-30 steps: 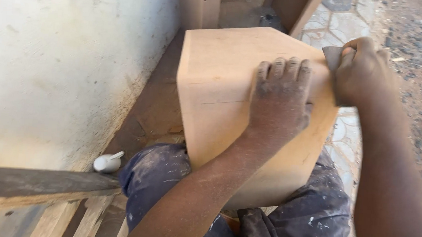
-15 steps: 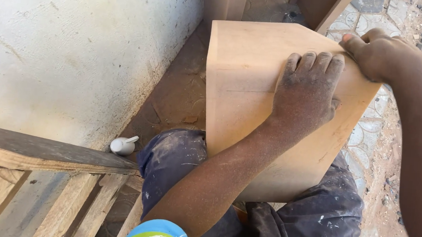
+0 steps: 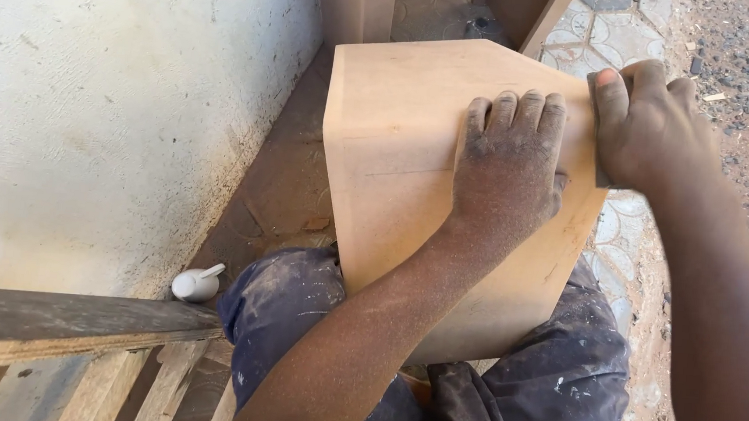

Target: The person sands the top surface and edges of a wooden stool using a sanding block. They hold the stool with one hand and rub the sanding block back and forth across the wood, focusing on smoothing the corners and flat areas.

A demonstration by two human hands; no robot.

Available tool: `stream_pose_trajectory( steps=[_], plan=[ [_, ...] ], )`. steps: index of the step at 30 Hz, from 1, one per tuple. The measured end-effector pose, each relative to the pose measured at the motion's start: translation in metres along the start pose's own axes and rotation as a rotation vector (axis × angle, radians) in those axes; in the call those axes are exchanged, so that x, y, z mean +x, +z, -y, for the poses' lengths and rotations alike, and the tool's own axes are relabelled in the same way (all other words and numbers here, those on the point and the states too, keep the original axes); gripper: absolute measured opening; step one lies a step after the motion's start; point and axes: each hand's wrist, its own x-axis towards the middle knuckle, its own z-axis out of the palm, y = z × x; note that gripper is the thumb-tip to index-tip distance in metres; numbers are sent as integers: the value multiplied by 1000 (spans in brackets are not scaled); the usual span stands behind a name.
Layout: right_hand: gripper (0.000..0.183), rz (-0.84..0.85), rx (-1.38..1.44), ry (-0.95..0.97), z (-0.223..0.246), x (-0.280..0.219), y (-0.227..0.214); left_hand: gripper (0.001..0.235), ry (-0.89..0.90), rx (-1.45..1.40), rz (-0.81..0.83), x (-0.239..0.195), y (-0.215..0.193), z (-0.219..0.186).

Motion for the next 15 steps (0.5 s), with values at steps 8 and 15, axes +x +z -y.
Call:
stream_pose_trajectory(
  steps=[8, 15],
  plan=[
    [62, 488, -114, 127, 1, 92, 16, 75, 12, 8, 5, 1, -7, -1],
    [75, 468, -97, 79, -2, 86, 18, 80, 24, 4, -18, 0, 0, 1]
  ],
)
